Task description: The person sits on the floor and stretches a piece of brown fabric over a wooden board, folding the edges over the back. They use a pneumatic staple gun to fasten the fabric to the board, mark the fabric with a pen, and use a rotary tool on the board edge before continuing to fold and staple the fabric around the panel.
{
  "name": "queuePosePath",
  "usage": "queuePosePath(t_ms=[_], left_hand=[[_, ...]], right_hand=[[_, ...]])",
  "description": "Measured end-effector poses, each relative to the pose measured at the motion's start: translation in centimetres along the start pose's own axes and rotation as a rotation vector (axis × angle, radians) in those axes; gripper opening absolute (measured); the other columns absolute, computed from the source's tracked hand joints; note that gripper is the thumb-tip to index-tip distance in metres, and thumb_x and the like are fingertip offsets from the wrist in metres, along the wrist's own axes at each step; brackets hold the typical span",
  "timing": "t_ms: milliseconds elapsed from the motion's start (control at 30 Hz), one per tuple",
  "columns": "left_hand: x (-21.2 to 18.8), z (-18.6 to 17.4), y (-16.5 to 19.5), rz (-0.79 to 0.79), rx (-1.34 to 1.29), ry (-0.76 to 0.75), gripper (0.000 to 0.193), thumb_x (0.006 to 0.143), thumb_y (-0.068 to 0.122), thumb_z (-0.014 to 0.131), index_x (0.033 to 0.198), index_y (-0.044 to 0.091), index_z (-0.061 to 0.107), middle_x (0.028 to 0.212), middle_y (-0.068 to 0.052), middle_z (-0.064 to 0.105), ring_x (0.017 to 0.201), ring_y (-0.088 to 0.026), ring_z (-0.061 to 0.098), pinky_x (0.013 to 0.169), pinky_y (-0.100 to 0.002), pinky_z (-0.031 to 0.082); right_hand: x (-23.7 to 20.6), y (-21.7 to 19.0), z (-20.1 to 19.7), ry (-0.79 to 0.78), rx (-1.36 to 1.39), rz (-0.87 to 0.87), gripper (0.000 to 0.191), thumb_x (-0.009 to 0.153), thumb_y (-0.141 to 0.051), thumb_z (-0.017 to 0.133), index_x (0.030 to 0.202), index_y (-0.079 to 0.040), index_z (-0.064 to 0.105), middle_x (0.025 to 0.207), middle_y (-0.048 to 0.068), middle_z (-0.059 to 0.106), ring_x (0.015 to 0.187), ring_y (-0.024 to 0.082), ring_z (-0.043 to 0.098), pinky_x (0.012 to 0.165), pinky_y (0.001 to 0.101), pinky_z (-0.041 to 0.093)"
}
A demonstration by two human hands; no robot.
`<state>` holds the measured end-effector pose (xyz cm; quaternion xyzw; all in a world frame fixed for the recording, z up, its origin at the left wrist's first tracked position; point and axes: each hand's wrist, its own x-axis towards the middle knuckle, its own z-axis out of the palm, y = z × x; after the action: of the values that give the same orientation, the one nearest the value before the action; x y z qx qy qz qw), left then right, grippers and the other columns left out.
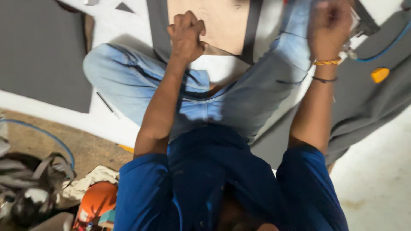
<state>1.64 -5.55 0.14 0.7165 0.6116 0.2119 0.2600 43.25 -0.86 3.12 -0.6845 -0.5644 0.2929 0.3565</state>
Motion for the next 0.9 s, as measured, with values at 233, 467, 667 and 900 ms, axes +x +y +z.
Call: queuePosePath(t_ms=[233,467,667,900], left_hand=[[-0.1,0.6,0.2,0.019,-0.035,0.025,0.036,0.067,0.024,0.094,0.089,0.021,0.066,0.109,-0.002,0.048,0.111,-0.028,0.045,0.086,-0.049,0.032],[-1.2,0.5,-0.4,0.031,-0.030,0.087,0.039,0.065,0.023,0.092,0.094,0.021,0.065,0.111,-0.001,0.050,0.115,-0.027,0.046,0.089,-0.049,0.033],[-1.8,1.6,-0.9,0.000,-0.068,0.147,0.047,0.065,0.024,0.091,0.104,0.022,0.065,0.121,-0.002,0.050,0.122,-0.028,0.045,0.093,-0.050,0.034],[-2.2,0.6,-0.6,-0.133,0.052,0.155,0.082,0.060,0.036,0.093,0.136,0.023,0.064,0.149,-0.022,0.036,0.138,-0.050,0.026,0.103,-0.072,0.016]], right_hand=[[-2.8,8.0,-9.1,-0.084,-0.826,-0.301,0.062,0.073,-0.020,0.088,0.121,-0.001,0.056,0.113,0.020,0.060,0.102,0.040,0.058,0.089,0.0474,0.048],[0.0,9.0,-7.6,-0.285,-1.089,-0.153,0.043,0.084,-0.036,0.089,0.114,-0.012,0.070,0.111,0.013,0.069,0.107,0.036,0.063,0.086,0.0624,0.039],[3.4,1.3,-13.5,-0.273,-0.962,-0.201,0.022,0.085,-0.020,0.073,0.102,-0.006,0.070,0.096,0.017,0.071,0.086,0.034,0.069,0.084,0.0453,0.052],[0.4,-17.7,-12.6,-0.428,-0.466,-0.412,0.022,0.097,-0.006,0.072,0.114,0.004,0.062,0.104,0.018,0.072,0.093,0.025,0.070,0.087,0.0361,0.055]])
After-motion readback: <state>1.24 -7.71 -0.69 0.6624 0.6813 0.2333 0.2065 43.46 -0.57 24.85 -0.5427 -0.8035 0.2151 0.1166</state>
